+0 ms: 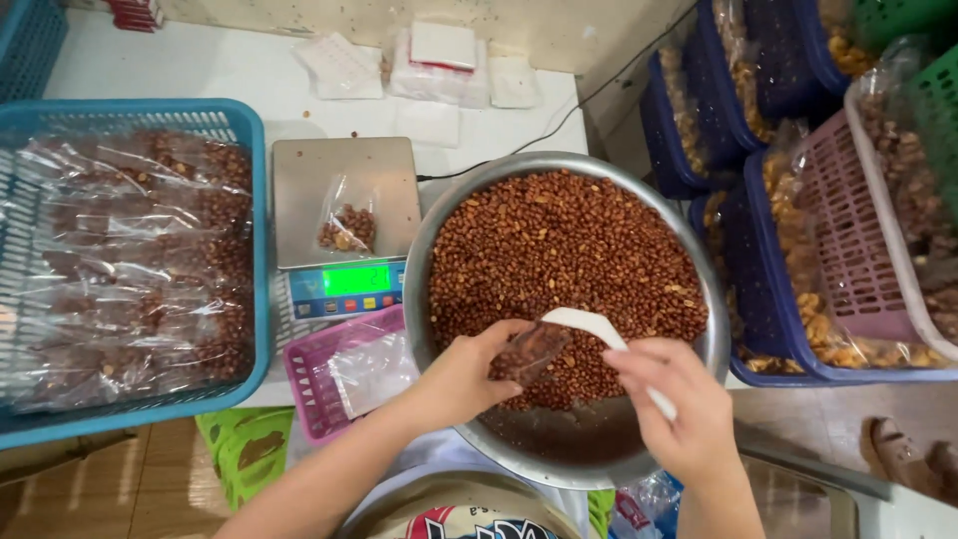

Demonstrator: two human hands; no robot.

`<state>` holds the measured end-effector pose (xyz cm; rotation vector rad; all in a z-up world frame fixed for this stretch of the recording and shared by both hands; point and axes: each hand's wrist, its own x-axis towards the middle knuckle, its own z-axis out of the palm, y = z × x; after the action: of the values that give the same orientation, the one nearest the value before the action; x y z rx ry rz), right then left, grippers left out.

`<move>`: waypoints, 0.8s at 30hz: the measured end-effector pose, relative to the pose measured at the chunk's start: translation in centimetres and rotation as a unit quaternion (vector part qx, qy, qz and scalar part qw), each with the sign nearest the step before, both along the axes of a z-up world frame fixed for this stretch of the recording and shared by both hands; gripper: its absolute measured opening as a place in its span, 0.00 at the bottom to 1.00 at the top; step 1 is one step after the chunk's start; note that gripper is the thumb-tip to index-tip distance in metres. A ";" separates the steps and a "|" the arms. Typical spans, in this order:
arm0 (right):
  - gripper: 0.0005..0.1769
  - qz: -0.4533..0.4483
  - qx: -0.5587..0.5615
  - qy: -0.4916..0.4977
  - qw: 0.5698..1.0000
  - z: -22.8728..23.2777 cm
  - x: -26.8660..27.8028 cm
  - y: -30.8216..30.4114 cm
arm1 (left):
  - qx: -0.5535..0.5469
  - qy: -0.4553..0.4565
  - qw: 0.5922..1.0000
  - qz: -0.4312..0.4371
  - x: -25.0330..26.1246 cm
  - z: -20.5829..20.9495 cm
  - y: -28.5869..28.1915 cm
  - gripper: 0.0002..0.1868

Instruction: Scooping roasted peanuts into small plastic bags, weighing them on a digital scale, and organizing the finished bags in a basket.

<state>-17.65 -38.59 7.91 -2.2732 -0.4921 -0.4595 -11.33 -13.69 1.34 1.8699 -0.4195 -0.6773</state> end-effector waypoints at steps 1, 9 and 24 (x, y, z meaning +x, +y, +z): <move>0.12 0.026 -0.067 -0.025 0.997 -0.2 -0.1 -0.1 | -0.032 0.019 0.999 0.011 -0.1 0.1 -0.1 0.40; 0.08 -0.074 -0.008 -0.070 0.995 -0.6 0.4 0.9 | -0.195 -0.039 0.952 0.233 4.6 -0.4 4.9 0.11; 0.14 -0.197 -0.025 0.237 0.951 -5.5 -0.2 5.0 | -0.079 -0.401 0.769 0.492 15.0 -3.8 15.5 0.15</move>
<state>-17.85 -33.56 2.44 -2.4268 0.1995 -0.0757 3.63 1.76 -2.47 1.8093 0.0384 0.8776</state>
